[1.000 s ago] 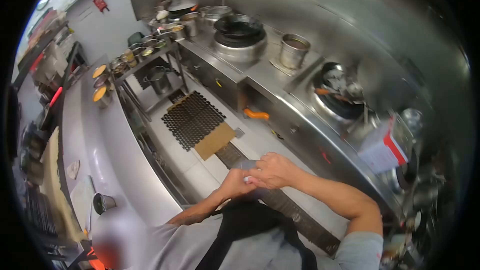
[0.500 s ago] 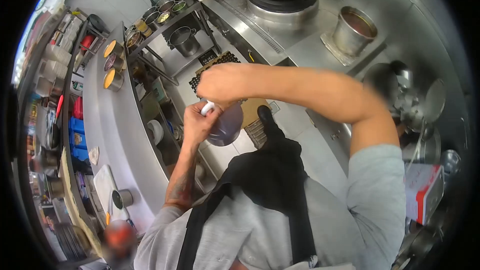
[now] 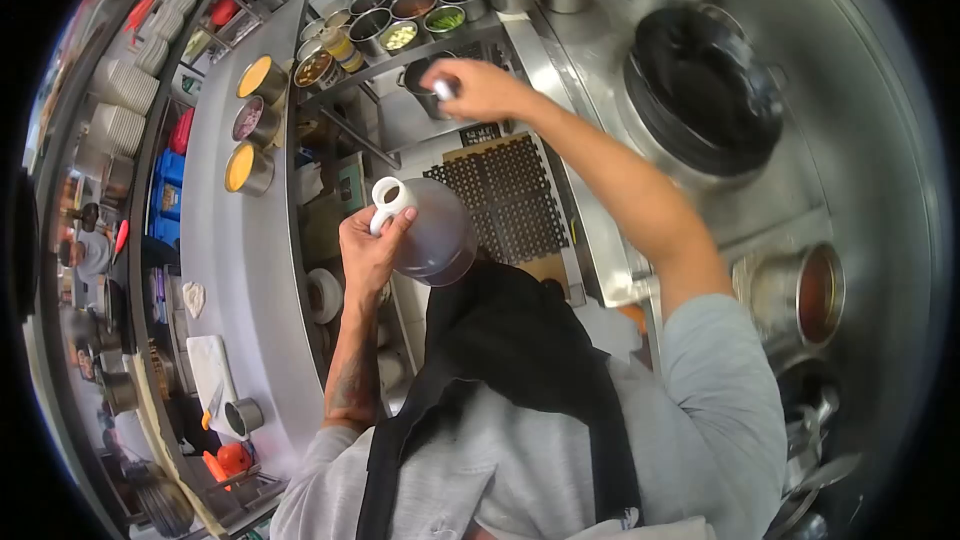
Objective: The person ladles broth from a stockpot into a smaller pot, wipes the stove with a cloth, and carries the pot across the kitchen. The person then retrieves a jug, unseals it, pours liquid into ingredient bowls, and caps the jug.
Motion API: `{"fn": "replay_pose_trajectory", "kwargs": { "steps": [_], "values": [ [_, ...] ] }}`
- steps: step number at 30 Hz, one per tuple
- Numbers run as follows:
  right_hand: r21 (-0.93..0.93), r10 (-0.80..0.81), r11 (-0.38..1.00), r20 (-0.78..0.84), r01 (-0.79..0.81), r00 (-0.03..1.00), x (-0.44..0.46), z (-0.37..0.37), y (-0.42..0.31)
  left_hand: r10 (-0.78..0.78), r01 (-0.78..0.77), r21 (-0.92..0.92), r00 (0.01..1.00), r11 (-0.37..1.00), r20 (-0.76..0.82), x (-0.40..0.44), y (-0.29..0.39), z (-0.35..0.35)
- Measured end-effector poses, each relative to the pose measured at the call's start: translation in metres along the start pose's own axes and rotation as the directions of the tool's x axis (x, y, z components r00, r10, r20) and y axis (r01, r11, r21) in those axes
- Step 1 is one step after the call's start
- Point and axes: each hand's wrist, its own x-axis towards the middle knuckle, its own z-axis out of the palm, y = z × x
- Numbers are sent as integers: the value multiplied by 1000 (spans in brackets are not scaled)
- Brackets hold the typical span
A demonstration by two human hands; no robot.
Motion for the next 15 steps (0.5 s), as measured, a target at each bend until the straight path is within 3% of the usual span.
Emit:
{"fn": "replay_pose_trajectory", "kwargs": {
  "steps": [1, 3, 5, 7, 9, 11, 13, 15],
  "values": [
    [126, 117, 985, 30, -120, 993, 18, 6, 46, 0, 0, -5, 1000, 1000, -11, 24, -4, -2],
    [526, 376, 765, 102, -371, 921, 35, 28, 99, -32, 32, -13, 999, 999, -4, 76, -13, -3],
    [520, 509, 658, 227, -545, 831, 63, 41, 137, -37, 41, -123, 999, 992, 34, 127, -18, -8],
    [290, 620, 683, 255, -670, 742, 96, 49, 165, -47, 68, -217, 994, 974, 103, 180, -26, -19],
    [180, 625, 725, 233, -665, 745, 122, 58, 184, -112, 176, -327, 972, 928, 207, 233, -37, -31],
    [199, 376, 894, 158, -402, 913, 137, 75, 198, -98, 159, -310, 974, 937, 204, 288, -34, -36],
    [53, 421, 891, 278, -451, 863, 168, 74, 197, -141, 202, -292, 966, 935, 219, 337, -33, -41],
    [31, 473, 855, 361, -517, 804, 203, 75, 199, -171, 239, -281, 954, 930, 246, 388, -41, -40]
  ]
}}
